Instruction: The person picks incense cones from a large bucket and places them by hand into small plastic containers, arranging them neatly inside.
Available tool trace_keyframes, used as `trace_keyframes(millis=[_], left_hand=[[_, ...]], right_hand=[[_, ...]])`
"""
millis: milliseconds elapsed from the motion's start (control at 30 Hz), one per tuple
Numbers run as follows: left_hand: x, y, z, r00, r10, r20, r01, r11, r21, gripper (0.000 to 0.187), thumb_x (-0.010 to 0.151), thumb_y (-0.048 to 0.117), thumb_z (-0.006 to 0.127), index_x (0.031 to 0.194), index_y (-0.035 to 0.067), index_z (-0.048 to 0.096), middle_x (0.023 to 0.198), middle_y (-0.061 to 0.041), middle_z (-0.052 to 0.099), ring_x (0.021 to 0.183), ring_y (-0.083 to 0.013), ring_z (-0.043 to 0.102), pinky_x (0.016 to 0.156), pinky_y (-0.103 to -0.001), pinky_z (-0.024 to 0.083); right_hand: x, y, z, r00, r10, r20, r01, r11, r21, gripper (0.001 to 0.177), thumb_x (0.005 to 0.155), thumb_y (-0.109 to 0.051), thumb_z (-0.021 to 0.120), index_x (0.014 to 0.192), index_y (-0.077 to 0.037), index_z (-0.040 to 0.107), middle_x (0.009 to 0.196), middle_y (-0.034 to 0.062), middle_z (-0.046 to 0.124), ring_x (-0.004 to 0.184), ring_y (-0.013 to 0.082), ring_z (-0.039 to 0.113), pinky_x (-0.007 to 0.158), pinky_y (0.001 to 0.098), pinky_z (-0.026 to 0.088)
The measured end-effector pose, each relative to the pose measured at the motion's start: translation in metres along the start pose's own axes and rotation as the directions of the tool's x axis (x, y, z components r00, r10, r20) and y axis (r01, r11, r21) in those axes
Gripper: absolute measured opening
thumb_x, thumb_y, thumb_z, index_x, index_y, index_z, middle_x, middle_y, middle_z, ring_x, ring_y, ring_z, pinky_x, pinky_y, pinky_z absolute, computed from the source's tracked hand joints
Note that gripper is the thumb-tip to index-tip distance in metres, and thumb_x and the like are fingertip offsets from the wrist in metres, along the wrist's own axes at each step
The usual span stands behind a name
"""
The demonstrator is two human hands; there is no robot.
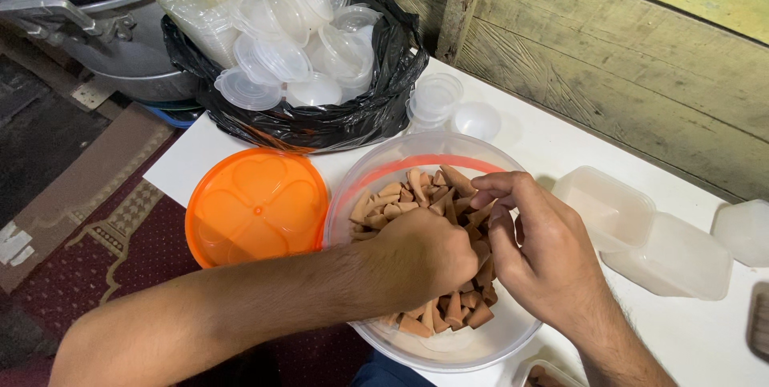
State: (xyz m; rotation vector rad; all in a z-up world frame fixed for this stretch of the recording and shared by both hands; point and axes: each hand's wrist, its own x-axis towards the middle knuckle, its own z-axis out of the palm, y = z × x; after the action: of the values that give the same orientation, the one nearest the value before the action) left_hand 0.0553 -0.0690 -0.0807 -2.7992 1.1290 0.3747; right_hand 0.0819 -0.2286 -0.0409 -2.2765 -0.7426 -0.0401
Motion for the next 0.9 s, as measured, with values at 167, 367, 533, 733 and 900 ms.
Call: trace_keyframes(millis=[167,367,533,733,900], left_hand=[[0.002,-0.001,0.0,0.997,0.024,0.069,-0.025,1.0,0.017,0.021,0.09,0.002,0.062,0.088,0.019,0.075,0.086,0.0,0.074,0.077,-0.0264,0.073,0.06,-0.044,0.058],[0.0,-0.001,0.007,0.998,0.068,0.001,-0.068,0.995,0.076,0.02,0.084,0.002,0.066,0.08,0.021,0.071,0.074,0.002,0.071,0.066,-0.023,0.069,0.054,-0.04,0.055],[0.007,0.001,0.023,0.958,0.071,-0.278,-0.036,0.991,0.132,0.016,0.077,0.006,0.069,0.081,0.022,0.074,0.078,-0.003,0.072,0.069,-0.0254,0.068,0.058,-0.042,0.054],[0.018,0.005,0.006,0.982,0.119,-0.147,-0.108,0.991,0.076,0.026,0.071,-0.003,0.073,0.09,0.016,0.071,0.091,-0.004,0.071,0.074,-0.0248,0.07,0.052,-0.04,0.056],[0.05,0.007,0.039,0.707,0.325,-0.629,-0.19,0.943,0.273,0.019,0.065,0.006,0.061,0.08,0.008,0.073,0.092,-0.018,0.069,0.09,-0.0372,0.062,0.077,-0.05,0.05]], right_hand=[[0.0,0.0,0.0,1.0,-0.027,-0.001,0.027,1.0,-0.002,0.038,0.086,0.0,0.047,0.119,-0.01,0.063,0.1,0.0006,0.076,0.081,0.015,0.07,0.068,0.0297,0.053],[0.0,0.001,0.0,0.999,-0.039,-0.003,0.039,0.999,-0.006,0.037,0.086,0.0,0.047,0.119,-0.01,0.062,0.101,0.0005,0.076,0.082,0.0153,0.07,0.068,0.0304,0.052],[0.0,0.0,0.0,1.0,-0.002,0.009,0.002,1.0,-0.013,0.035,0.087,-0.002,0.048,0.117,-0.01,0.063,0.1,-0.0012,0.076,0.08,0.0158,0.069,0.068,0.0308,0.052],[0.001,-0.001,-0.001,1.0,-0.022,-0.005,0.022,1.0,0.009,0.035,0.085,-0.002,0.047,0.117,-0.007,0.062,0.098,0.0022,0.076,0.084,0.0162,0.069,0.067,0.0299,0.053],[0.001,-0.002,-0.001,0.998,-0.052,-0.025,0.053,0.998,0.022,0.036,0.084,0.0,0.047,0.117,-0.007,0.061,0.097,0.0019,0.075,0.082,0.0164,0.069,0.068,0.0305,0.053]])
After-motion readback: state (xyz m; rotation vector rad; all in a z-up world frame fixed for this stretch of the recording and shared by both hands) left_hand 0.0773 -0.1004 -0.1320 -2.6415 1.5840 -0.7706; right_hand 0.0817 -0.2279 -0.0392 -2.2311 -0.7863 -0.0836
